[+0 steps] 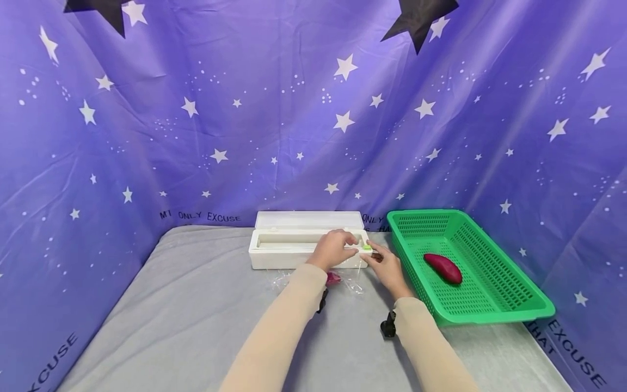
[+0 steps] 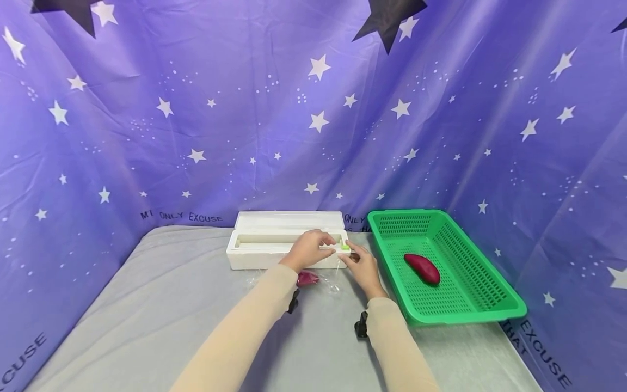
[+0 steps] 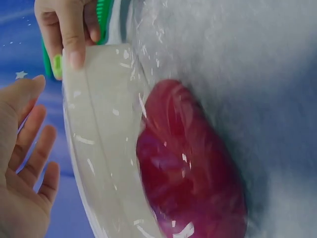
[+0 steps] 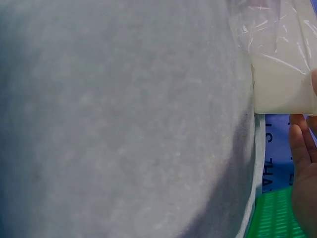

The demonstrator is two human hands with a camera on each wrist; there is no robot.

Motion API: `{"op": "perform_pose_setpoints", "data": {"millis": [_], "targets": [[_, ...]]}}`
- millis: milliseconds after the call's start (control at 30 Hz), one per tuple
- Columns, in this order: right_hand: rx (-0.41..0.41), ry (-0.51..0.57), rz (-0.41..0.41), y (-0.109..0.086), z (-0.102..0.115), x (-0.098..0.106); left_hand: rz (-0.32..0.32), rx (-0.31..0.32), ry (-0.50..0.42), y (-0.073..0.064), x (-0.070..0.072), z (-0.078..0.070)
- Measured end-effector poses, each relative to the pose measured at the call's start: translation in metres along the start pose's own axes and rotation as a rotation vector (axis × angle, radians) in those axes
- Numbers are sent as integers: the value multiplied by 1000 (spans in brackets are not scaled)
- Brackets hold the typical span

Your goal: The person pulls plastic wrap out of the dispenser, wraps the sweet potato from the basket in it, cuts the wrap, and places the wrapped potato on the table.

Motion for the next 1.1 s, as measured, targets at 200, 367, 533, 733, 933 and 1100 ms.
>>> {"op": "perform_pose_setpoints", "data": {"millis": [200, 367, 533, 733, 933, 1100], "targets": [[14, -4, -12, 0, 0, 1, -14, 46, -36, 9, -12, -4], [13, -22, -13, 1, 0, 1, -8, 106, -33, 17, -21, -9], [17, -41, -21, 1, 1, 2, -14, 200, 49, 20, -26, -16], [29, -47, -23, 1, 3, 3, -63, 251, 195, 22, -28, -25], [31, -39, -6, 2, 3, 3, -145, 264, 164, 17, -26, -27], [8, -46, -6, 2, 2, 1, -129, 271, 69, 13, -26, -20]]}}
Point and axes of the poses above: each hand's wrist, its own y-axis towards the middle knuckle, its own x-axis out of the back of the hand, z = x × y, the point moved 4 cm from there along y, towards the middle knuckle, and after that the axes turned 1 degree about -y, right-handed, at the moved point
